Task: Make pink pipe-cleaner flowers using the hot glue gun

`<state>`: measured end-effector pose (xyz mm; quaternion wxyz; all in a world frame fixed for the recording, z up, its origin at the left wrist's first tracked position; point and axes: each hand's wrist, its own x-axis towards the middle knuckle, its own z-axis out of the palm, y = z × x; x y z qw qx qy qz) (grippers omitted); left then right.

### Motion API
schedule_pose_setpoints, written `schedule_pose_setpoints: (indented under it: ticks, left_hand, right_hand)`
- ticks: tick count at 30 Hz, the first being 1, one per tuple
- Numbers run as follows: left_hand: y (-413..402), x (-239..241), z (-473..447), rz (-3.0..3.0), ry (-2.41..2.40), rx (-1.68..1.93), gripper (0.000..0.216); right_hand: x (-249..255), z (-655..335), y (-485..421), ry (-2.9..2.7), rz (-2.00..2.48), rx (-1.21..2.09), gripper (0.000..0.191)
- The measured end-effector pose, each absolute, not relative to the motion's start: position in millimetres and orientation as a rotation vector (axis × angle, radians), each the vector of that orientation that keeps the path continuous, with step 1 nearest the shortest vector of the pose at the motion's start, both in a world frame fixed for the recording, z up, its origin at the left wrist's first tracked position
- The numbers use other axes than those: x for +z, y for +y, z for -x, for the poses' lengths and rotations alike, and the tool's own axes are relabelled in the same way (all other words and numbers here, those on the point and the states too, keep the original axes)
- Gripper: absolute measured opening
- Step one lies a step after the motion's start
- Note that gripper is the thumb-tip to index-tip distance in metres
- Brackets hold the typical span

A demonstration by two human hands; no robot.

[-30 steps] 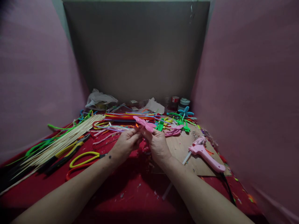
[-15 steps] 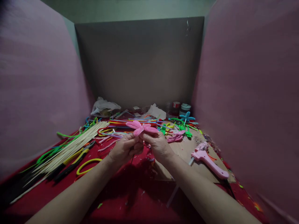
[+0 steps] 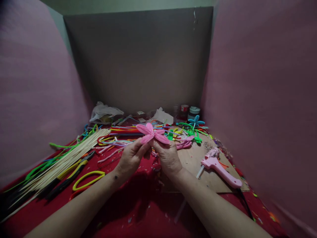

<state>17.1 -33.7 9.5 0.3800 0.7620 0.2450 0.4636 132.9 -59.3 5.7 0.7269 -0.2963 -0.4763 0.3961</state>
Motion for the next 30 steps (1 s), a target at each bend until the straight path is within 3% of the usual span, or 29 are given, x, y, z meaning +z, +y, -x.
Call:
schedule_pose_setpoints:
  ticks: [4, 8, 19, 27, 30]
  left_hand:
    - [-31, -2, -14, -2.091, 0.7, 1.306, 0.012]
    - [-30, -2, -14, -2.071, 0.72, 1.315, 0.016]
    - [-34, 10, -12, -1.199, 0.393, 0.856, 0.027]
    - [-29, 5, -2, -1.102, 0.263, 0.662, 0.018]
    - [-28, 5, 2, -1.126, 0.211, 0.597, 0.025]
  right_hand:
    - [8, -131, -60, -1.073, 0.668, 0.819, 0.011]
    - [10, -127, -63, -1.074, 0.678, 0.801, 0.014]
    - [-4, -128, -57, -1.067, 0.674, 1.013, 0.022]
    - [-1, -129, -64, -1.147, 0.727, 1.019, 0.02]
    - [6, -126, -73, -1.203, 0.76, 0.948, 0.025]
